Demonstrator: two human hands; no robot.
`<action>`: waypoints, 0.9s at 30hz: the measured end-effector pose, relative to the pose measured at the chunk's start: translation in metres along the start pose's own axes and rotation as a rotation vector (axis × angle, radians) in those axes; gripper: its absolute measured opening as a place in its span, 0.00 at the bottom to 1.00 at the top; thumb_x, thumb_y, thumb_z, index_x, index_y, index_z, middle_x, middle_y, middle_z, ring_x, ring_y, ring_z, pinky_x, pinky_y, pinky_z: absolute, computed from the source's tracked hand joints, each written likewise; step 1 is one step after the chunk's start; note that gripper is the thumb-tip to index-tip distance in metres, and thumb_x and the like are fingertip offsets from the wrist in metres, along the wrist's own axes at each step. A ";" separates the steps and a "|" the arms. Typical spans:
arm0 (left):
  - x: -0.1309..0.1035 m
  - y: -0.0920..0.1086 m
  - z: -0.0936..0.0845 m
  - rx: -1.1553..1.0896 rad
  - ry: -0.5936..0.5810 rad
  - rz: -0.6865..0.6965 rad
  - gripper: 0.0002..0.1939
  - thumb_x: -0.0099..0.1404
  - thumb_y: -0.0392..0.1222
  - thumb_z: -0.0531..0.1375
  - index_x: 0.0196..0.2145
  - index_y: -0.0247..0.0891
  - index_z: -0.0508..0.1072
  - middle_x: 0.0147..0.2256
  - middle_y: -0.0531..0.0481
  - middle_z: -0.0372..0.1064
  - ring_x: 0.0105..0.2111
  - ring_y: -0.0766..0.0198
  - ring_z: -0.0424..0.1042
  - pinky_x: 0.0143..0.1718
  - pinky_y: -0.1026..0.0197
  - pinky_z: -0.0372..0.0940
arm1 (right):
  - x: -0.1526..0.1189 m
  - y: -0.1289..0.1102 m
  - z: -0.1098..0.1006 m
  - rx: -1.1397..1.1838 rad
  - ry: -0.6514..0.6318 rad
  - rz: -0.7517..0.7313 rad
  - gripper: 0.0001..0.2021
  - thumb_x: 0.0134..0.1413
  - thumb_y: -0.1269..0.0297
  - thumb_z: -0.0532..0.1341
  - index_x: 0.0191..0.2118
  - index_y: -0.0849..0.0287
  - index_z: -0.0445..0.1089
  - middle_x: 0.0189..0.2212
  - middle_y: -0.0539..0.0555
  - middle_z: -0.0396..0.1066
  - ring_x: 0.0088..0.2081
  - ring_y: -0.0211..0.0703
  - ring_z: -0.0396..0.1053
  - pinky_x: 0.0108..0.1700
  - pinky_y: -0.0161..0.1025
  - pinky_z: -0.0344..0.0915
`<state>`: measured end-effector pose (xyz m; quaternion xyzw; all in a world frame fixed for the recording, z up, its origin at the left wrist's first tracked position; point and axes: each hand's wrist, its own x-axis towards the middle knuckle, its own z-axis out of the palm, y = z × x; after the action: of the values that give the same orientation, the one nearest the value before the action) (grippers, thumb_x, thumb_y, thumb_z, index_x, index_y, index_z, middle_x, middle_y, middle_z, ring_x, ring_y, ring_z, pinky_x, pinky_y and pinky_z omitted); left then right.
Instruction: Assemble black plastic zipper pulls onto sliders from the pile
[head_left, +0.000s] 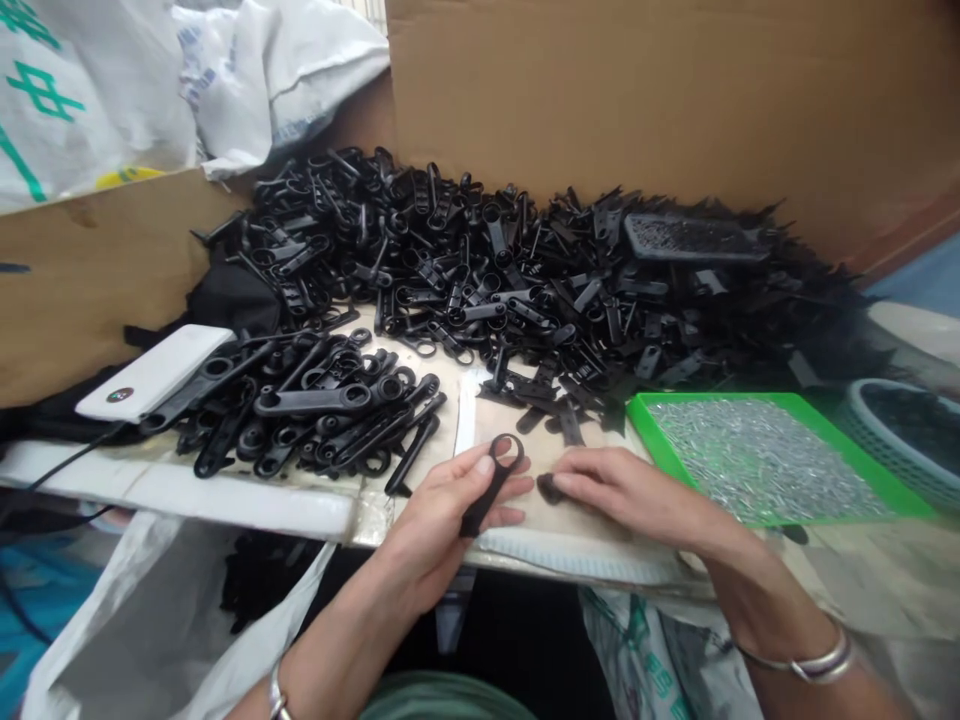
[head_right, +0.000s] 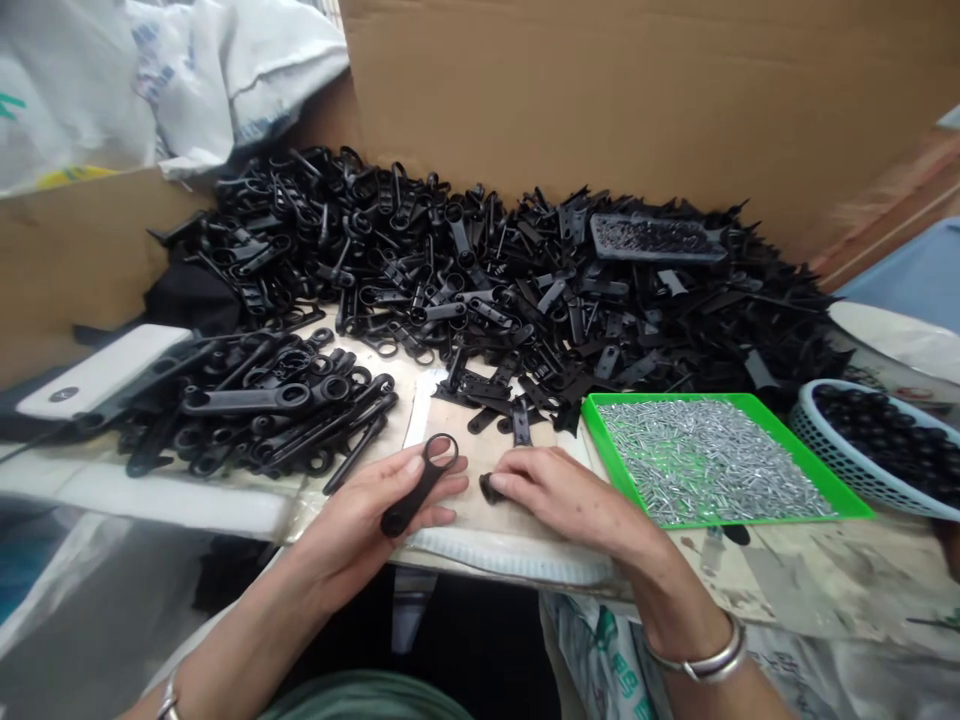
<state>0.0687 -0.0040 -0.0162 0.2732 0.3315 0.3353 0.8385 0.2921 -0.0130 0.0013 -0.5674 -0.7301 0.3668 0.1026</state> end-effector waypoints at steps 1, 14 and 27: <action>-0.001 0.000 0.000 -0.010 0.006 -0.006 0.15 0.68 0.43 0.58 0.49 0.34 0.72 0.54 0.38 0.67 0.52 0.52 0.69 0.47 0.57 0.65 | 0.000 0.003 -0.001 -0.068 0.033 0.004 0.16 0.63 0.56 0.53 0.32 0.57 0.74 0.29 0.52 0.74 0.31 0.42 0.69 0.33 0.36 0.63; -0.001 -0.002 -0.006 -0.093 0.007 -0.001 0.20 0.64 0.39 0.62 0.53 0.35 0.69 0.55 0.39 0.66 0.54 0.51 0.68 0.55 0.51 0.61 | -0.010 0.000 0.022 -0.312 0.292 -0.142 0.11 0.61 0.67 0.57 0.46 0.55 0.73 0.44 0.55 0.74 0.43 0.47 0.73 0.45 0.45 0.71; -0.006 -0.002 0.005 -0.014 -0.184 0.136 0.21 0.64 0.32 0.58 0.55 0.37 0.70 0.54 0.43 0.68 0.56 0.56 0.65 0.60 0.54 0.55 | 0.011 -0.029 0.055 -0.126 0.718 -0.349 0.11 0.61 0.68 0.59 0.49 0.57 0.72 0.45 0.57 0.72 0.47 0.47 0.71 0.49 0.44 0.70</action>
<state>0.0699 -0.0108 -0.0115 0.3190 0.2315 0.3670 0.8426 0.2352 -0.0290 -0.0216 -0.5321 -0.7542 0.0770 0.3770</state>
